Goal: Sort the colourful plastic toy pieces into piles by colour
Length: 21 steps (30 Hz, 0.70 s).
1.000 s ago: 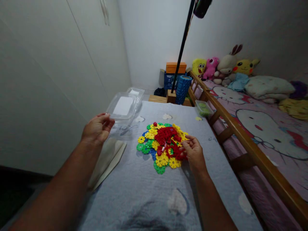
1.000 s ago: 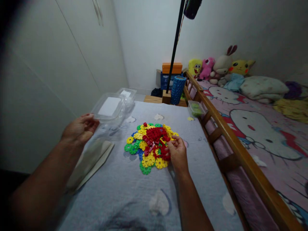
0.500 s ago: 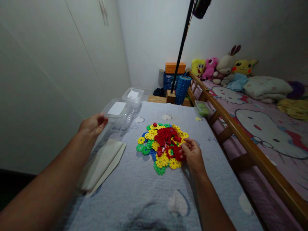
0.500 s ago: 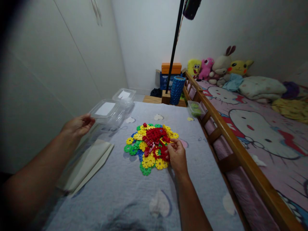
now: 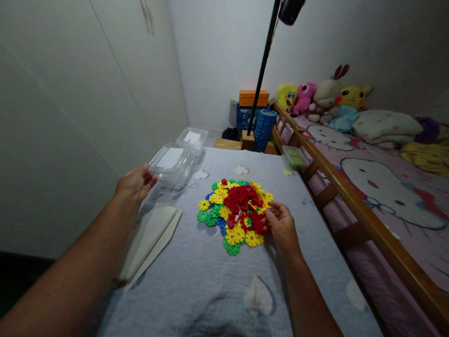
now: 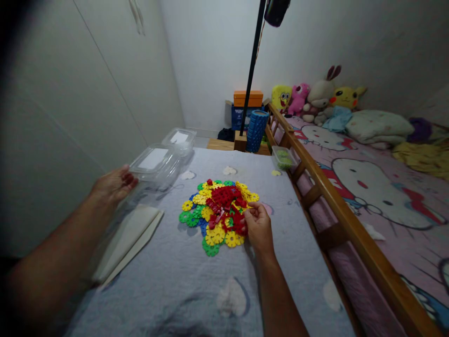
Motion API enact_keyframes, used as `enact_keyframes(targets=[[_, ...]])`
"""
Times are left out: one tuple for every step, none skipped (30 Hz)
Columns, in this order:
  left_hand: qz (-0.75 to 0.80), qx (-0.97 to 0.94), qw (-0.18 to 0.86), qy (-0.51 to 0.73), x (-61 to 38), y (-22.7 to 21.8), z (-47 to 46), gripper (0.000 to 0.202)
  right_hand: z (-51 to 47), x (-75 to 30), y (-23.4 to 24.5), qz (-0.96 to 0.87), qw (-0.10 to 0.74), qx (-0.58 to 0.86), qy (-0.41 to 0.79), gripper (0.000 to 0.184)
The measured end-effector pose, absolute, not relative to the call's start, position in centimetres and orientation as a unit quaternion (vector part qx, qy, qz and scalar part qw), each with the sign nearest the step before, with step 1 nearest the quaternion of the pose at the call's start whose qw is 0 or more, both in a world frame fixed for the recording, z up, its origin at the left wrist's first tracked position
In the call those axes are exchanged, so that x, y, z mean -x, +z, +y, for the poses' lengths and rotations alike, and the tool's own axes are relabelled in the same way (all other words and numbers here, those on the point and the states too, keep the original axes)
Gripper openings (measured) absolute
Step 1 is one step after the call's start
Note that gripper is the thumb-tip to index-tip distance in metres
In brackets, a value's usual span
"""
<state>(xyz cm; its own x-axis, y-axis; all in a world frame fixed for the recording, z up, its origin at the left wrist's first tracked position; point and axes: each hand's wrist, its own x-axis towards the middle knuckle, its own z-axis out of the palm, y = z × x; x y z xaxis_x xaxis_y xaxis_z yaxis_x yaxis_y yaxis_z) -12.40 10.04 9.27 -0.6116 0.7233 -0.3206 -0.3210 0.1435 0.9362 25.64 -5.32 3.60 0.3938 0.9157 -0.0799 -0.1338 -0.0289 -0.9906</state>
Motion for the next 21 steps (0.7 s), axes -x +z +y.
enact_keyframes(targets=[[0.640,-0.155,0.397,0.639,12.3,9.3,9.9,0.018,-5.3,-25.7,3.7,-0.341,0.608,0.573,0.430,0.044],[0.646,-0.150,0.376,0.647,12.2,9.3,9.6,0.018,-5.3,-25.8,3.9,-0.339,0.610,0.574,0.428,0.044],[0.651,-0.146,0.348,0.659,11.9,9.3,9.3,0.018,-5.2,-25.9,4.0,-0.339,0.610,0.576,0.426,0.044],[0.653,-0.144,0.317,0.672,11.4,9.3,9.0,0.017,-5.1,-26.1,4.2,-0.339,0.611,0.577,0.423,0.045],[0.654,-0.147,0.277,0.689,10.7,9.2,8.5,0.017,-4.9,-26.3,4.3,-0.343,0.611,0.578,0.419,0.045],[0.644,-0.155,0.248,0.707,9.8,9.0,8.0,0.019,-4.7,-26.6,4.5,-0.350,0.610,0.578,0.414,0.044],[0.627,-0.177,0.236,0.721,8.6,8.8,7.3,0.022,-4.4,-26.9,4.5,-0.359,0.609,0.578,0.408,0.043],[0.615,-0.192,0.231,0.729,7.2,8.4,6.6,0.025,-4.0,-27.3,4.6,-0.369,0.607,0.578,0.401,0.042],[0.600,-0.219,0.231,0.734,5.6,7.9,5.9,0.027,-3.5,-27.9,4.5,-0.379,0.605,0.580,0.392,0.040],[0.584,-0.247,0.234,0.737,3.9,7.2,5.1,0.030,-2.8,-28.5,4.5,-0.386,0.603,0.584,0.383,0.039],[0.568,-0.277,0.247,0.734,2.2,6.5,4.3,0.031,-2.0,-29.2,4.3,-0.390,0.601,0.590,0.372,0.038],[0.556,-0.316,0.271,0.720,0.5,5.7,3.5,0.030,-1.1,-30.1,4.2,-0.390,0.600,0.598,0.361,0.036],[0.546,-0.362,0.301,0.693,-1.1,4.9,2.7,0.028,-0.1,-31.0,4.0,-0.385,0.598,0.611,0.348,0.035],[0.543,-0.406,0.322,0.660,-2.6,4.2,2.0,0.026,1.1,-31.9,3.8,-0.371,0.602,0.624,0.331,0.031],[0.541,-0.454,0.342,0.620,-3.8,3.5,1.4,0.023,2.3,-32.9,3.7,-0.356,0.604,0.636,0.322,0.028],[0.538,-0.499,0.350,0.583,-4.7,2.9,0.9,0.020,3.6,-33.9,3.6,-0.331,0.608,0.650,0.314,0.024],[0.537,-0.540,0.341,0.551,-5.4,2.4,0.6,0.019,4.9,-34.8,3.5,-0.305,0.615,0.658,0.309,0.022],[0.541,-0.576,0.306,0.531,-5.8,2.1,0.3,0.018,6.3,-35.7,3.5,-0.278,0.622,0.663,0.310,0.020],[0.545,-0.607,0.264,0.514,-5.9,1.8,0.2,0.018,7.6,-36.6,3.5,-0.247,0.629,0.666,0.317,0.019],[0.548,-0.634,0.217,0.500,-6.0,1.7,0.1,0.017,8.9,-37.3,3.5,-0.205,0.636,0.665,0.332,0.018],[0.550,-0.655,0.174,0.488,-5.9,1.5,0.1,0.016,10.1,-38.1,3.6,-0.162,0.645,0.659,0.350,0.017]])
